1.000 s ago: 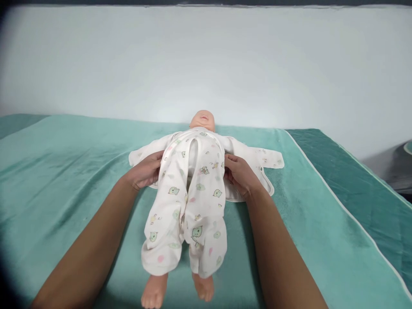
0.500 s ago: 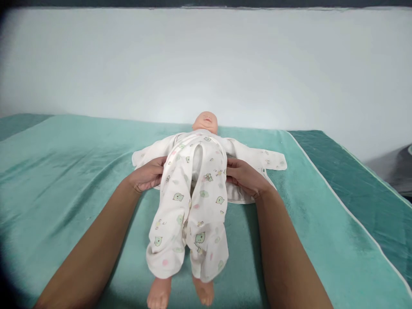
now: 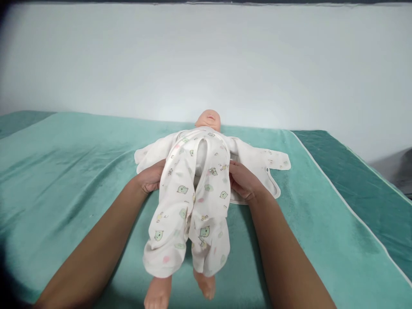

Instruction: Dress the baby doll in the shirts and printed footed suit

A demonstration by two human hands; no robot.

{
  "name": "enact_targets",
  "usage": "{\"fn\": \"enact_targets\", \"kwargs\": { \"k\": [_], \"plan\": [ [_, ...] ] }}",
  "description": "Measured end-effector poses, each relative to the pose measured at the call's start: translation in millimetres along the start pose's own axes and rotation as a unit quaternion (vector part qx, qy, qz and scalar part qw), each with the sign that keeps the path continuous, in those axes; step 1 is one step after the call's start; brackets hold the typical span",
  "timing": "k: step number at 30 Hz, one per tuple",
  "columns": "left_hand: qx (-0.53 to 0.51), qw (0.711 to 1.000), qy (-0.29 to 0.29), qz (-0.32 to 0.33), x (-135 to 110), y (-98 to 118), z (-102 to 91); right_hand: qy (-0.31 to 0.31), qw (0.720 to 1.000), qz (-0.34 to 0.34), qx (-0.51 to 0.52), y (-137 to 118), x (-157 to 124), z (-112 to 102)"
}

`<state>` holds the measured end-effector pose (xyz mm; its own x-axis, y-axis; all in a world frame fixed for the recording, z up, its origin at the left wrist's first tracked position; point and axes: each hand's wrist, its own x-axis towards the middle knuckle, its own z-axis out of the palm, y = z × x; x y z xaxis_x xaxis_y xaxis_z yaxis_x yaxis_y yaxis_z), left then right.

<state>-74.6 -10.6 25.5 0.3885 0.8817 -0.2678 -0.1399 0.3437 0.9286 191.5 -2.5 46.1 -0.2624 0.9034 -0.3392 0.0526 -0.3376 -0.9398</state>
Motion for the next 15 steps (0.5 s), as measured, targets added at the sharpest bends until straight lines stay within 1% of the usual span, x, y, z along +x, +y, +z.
{"fn": "enact_targets", "kwargs": {
  "k": [4,9,15],
  "plan": [
    [0.005,1.000,-0.004,0.004,2.2,-2.6,-0.7,-0.005,1.000,-0.023,0.013,0.7,-0.1,4.5],
    [0.006,1.000,0.014,-0.008,2.3,-3.0,-0.1,0.028,0.997,-0.067,0.012,3.1,1.4,7.3],
    [-0.002,1.000,0.011,0.007,2.6,-3.5,2.7,0.055,0.994,-0.078,0.055,4.0,0.7,11.0]
  ]
}}
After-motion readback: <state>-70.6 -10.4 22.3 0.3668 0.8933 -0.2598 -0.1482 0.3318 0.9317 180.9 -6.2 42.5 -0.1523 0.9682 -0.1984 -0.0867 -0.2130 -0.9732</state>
